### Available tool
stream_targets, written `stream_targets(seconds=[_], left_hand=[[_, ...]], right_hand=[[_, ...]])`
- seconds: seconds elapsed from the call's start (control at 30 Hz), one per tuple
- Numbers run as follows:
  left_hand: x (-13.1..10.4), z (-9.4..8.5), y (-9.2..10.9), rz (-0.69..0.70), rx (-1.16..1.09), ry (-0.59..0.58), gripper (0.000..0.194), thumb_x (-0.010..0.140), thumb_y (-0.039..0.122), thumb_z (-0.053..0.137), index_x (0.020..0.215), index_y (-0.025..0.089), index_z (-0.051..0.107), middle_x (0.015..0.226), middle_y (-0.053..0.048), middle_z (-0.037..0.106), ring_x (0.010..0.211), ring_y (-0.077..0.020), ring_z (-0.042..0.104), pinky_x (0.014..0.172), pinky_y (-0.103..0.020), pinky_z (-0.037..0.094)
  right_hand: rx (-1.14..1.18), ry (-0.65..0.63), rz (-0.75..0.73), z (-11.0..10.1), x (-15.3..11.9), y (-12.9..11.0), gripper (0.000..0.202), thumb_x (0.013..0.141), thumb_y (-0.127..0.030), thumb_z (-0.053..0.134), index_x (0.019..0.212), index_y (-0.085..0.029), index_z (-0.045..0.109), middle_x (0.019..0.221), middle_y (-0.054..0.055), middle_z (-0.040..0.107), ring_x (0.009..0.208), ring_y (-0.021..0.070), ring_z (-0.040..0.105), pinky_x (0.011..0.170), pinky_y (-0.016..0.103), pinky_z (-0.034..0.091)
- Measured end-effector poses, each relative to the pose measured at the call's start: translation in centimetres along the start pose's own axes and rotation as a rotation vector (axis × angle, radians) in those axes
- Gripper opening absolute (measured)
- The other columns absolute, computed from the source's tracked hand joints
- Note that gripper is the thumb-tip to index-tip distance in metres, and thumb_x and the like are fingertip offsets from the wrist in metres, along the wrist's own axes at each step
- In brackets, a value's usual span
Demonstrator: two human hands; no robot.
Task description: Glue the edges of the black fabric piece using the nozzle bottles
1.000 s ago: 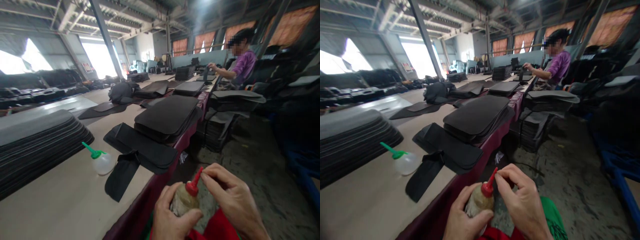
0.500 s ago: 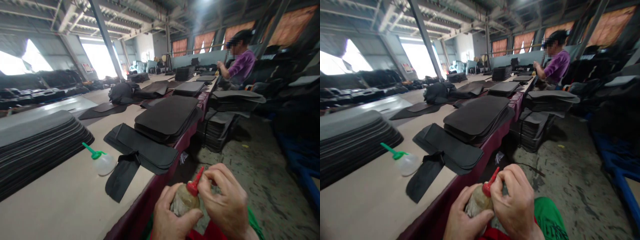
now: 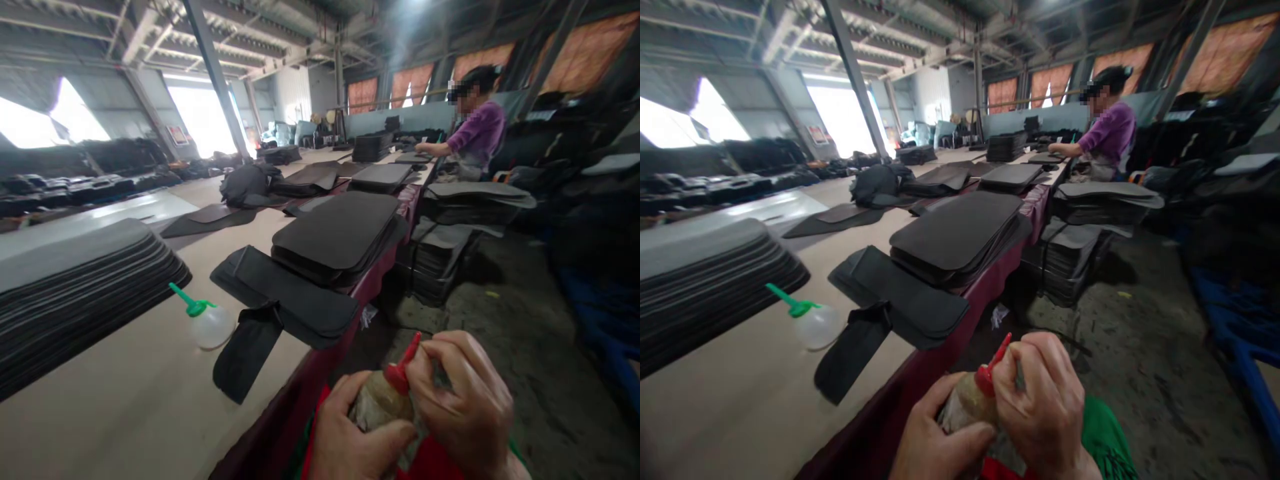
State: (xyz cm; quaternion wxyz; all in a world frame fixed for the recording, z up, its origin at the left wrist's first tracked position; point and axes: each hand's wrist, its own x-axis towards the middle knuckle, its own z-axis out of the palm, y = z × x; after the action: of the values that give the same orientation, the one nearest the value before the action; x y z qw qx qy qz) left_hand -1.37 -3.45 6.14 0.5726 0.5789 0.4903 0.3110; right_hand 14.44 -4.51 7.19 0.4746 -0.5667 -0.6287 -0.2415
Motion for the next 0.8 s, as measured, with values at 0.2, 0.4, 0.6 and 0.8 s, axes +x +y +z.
stream_targets(seconds=[0.2,0.4,0.6,0.8], left_hand=[[-0.1,-0.5,-3.1,-0.079,-0.326,-0.089,0.054,0.056,0.043,0.081,0.102,0.016,0.075,0.078,-0.004,0.072,0.068,-0.0191,0.063,0.064,-0.027,0.049],[0.4,0.1,-4.7,-0.076,-0.695,-0.306,0.074,0.061,0.066,0.078,0.113,0.013,0.07,0.085,-0.011,0.075,0.078,-0.0276,0.073,0.079,-0.039,0.055],[3.2,-0.9,-7.9,0.063,-0.397,-0.338,0.075,0.059,0.081,0.066,0.099,0.018,0.074,0.078,-0.014,0.073,0.081,-0.0337,0.074,0.08,-0.049,0.059],[3.6,-1.2,-9.3,0.151,-0.368,-0.237,0.06,0.061,0.074,0.073,0.086,0.019,0.076,0.075,-0.01,0.073,0.083,-0.0322,0.073,0.081,-0.046,0.058]], right_hand=[[-0.075,-0.039,0.167,-1.8,1.5,2.8,0.017,0.091,-0.017,0.057,0.074,-0.017,0.055,0.077,0.003,0.058,0.067,0.0117,0.054,0.066,0.025,0.042],[0.291,-0.261,0.272,-1.5,1.0,2.5,0.021,0.092,-0.016,0.048,0.097,-0.02,0.068,0.092,-0.004,0.069,0.079,0.0062,0.067,0.074,0.013,0.049],[0.487,-0.474,0.488,-1.4,0.7,1.3,0.034,0.098,-0.036,0.047,0.073,-0.016,0.058,0.069,0.0,0.057,0.063,0.0088,0.056,0.059,0.016,0.045],[0.786,-0.449,0.815,-0.8,0.8,0.7,0.034,0.09,-0.043,0.063,0.112,-0.018,0.062,0.094,0.003,0.065,0.08,0.0113,0.063,0.07,0.015,0.051]])
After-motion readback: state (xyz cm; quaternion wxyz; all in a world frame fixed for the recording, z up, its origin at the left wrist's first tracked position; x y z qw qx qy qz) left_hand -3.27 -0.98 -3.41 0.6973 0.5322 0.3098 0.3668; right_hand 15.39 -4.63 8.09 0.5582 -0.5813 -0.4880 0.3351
